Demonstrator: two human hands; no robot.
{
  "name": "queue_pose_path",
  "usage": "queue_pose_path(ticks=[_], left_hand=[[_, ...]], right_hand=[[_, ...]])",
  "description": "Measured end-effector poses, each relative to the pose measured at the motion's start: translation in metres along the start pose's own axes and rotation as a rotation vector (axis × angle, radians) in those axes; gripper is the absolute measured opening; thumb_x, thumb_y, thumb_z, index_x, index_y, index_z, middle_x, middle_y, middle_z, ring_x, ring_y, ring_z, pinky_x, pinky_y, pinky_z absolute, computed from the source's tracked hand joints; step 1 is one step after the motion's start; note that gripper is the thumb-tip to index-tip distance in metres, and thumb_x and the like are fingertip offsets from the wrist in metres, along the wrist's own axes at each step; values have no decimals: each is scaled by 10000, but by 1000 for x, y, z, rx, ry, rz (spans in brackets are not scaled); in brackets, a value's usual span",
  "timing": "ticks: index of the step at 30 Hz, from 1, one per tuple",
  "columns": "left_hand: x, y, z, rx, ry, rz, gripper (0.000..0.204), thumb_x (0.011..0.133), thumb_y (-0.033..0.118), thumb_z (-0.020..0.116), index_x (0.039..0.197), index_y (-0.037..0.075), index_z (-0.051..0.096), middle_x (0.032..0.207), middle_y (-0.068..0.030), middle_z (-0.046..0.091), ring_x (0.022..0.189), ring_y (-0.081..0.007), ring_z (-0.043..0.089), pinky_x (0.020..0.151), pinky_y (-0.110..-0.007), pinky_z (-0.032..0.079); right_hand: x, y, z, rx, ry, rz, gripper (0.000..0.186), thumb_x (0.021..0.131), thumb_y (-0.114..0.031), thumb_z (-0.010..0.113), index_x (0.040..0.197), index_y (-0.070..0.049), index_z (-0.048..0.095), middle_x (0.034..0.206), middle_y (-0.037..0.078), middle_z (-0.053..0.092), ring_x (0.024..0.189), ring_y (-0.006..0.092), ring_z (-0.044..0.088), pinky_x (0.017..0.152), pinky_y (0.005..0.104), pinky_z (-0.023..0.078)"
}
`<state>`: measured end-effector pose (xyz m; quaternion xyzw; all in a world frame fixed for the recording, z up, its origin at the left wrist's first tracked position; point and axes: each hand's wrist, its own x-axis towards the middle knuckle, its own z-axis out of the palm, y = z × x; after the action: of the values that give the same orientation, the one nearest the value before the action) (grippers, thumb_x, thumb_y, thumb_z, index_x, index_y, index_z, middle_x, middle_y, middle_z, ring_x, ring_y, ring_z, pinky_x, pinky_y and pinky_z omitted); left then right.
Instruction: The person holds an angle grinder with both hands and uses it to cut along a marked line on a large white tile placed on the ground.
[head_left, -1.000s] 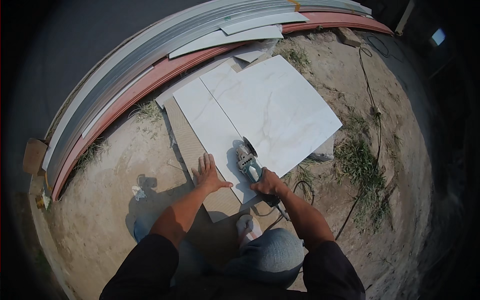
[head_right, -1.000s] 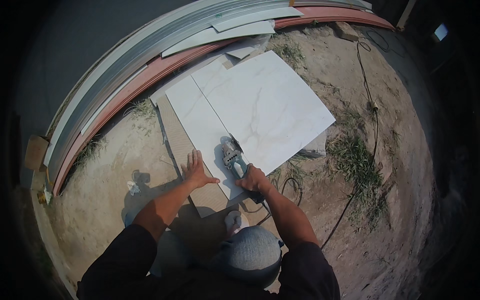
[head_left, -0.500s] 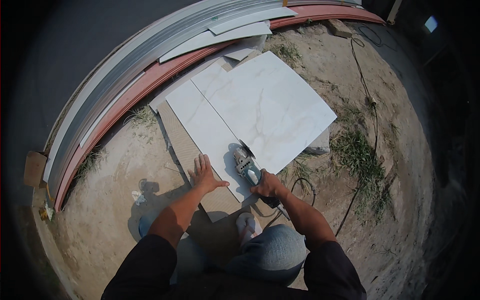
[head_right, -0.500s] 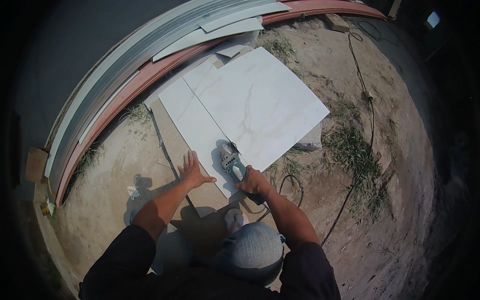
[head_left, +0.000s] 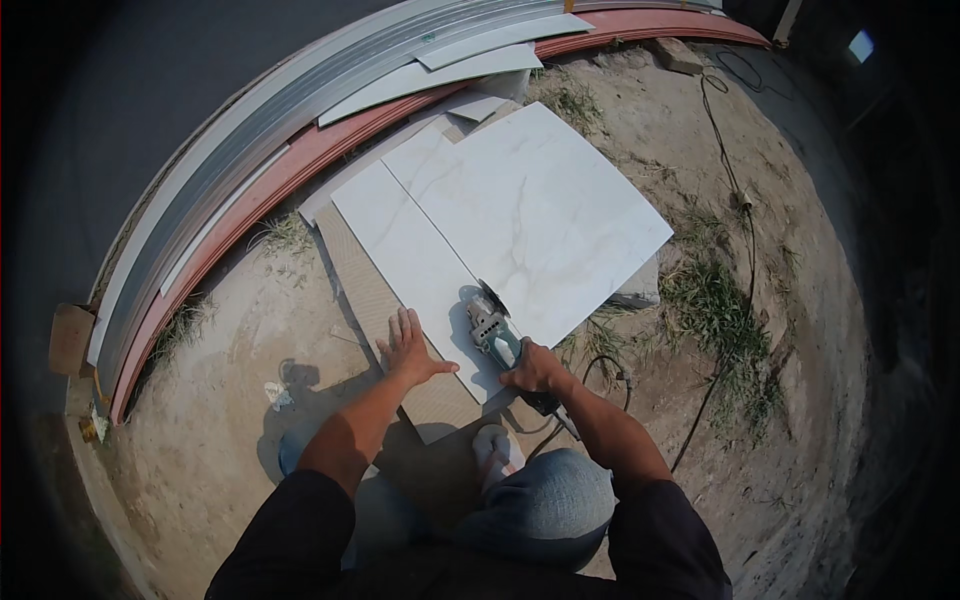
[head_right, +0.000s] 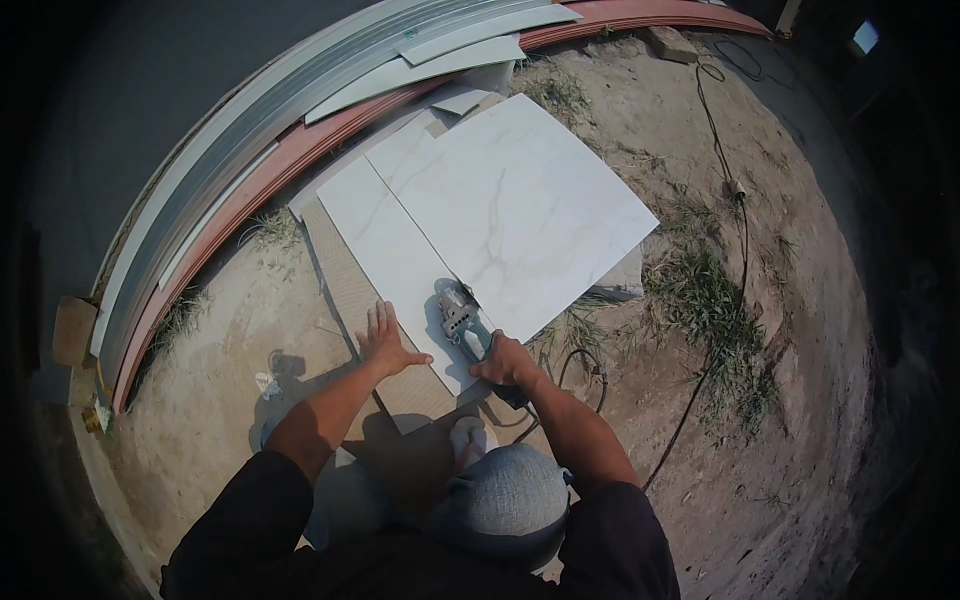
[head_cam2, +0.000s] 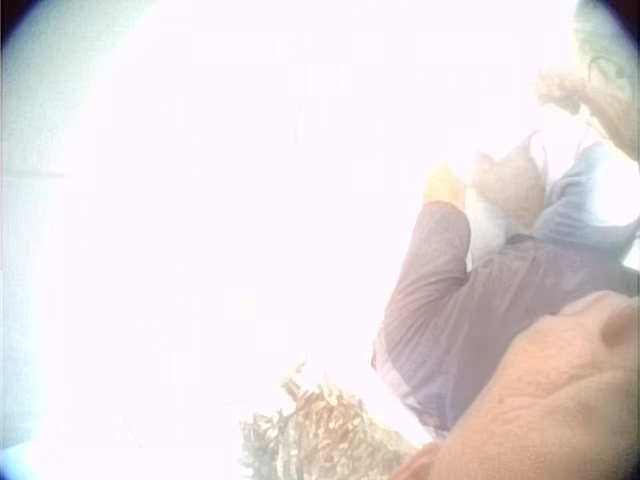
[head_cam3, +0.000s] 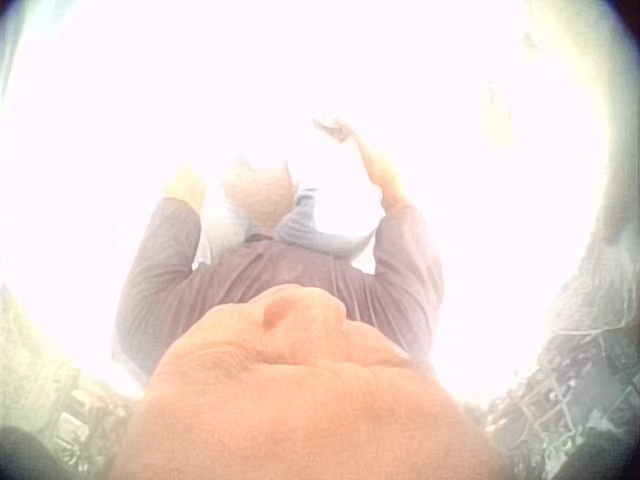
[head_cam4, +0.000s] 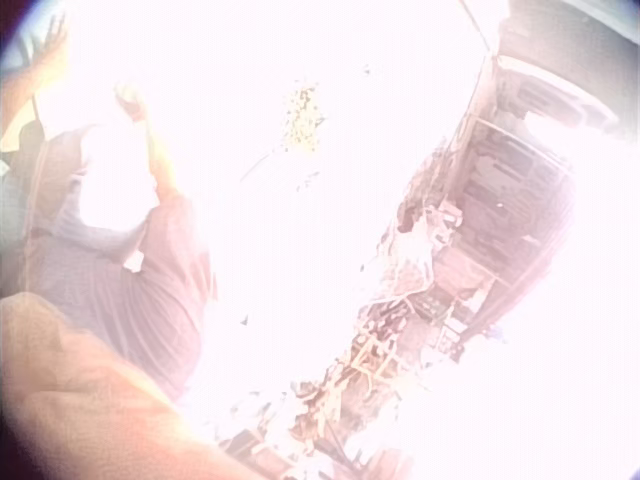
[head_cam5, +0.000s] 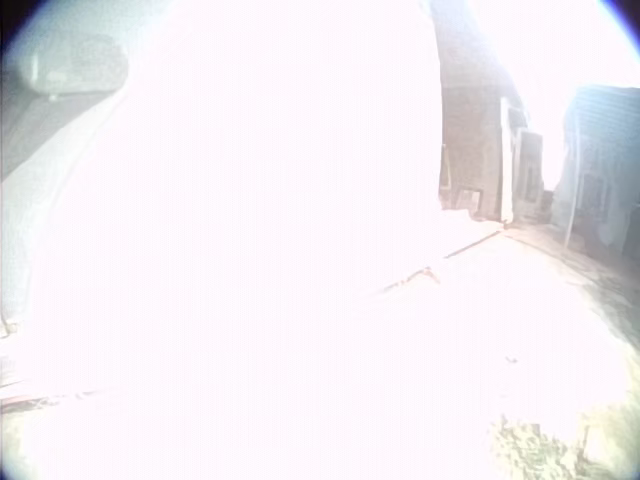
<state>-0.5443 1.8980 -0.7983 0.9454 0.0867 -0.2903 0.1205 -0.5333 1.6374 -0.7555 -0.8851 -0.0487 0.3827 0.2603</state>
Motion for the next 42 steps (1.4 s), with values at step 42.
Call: queue_pose_path(ticks=[42], left_hand=[[0,-7,1,-2,6,-12,1556,502,761,792,1552,60,-118,1641,-137,-118,1511,-336,-105,1135,-695,65]], right_hand=[[3,35,28,-66,64,-77,885,675,-493,795,1178,168,489,1077,342,631,1058,453,625,897,451,510]])
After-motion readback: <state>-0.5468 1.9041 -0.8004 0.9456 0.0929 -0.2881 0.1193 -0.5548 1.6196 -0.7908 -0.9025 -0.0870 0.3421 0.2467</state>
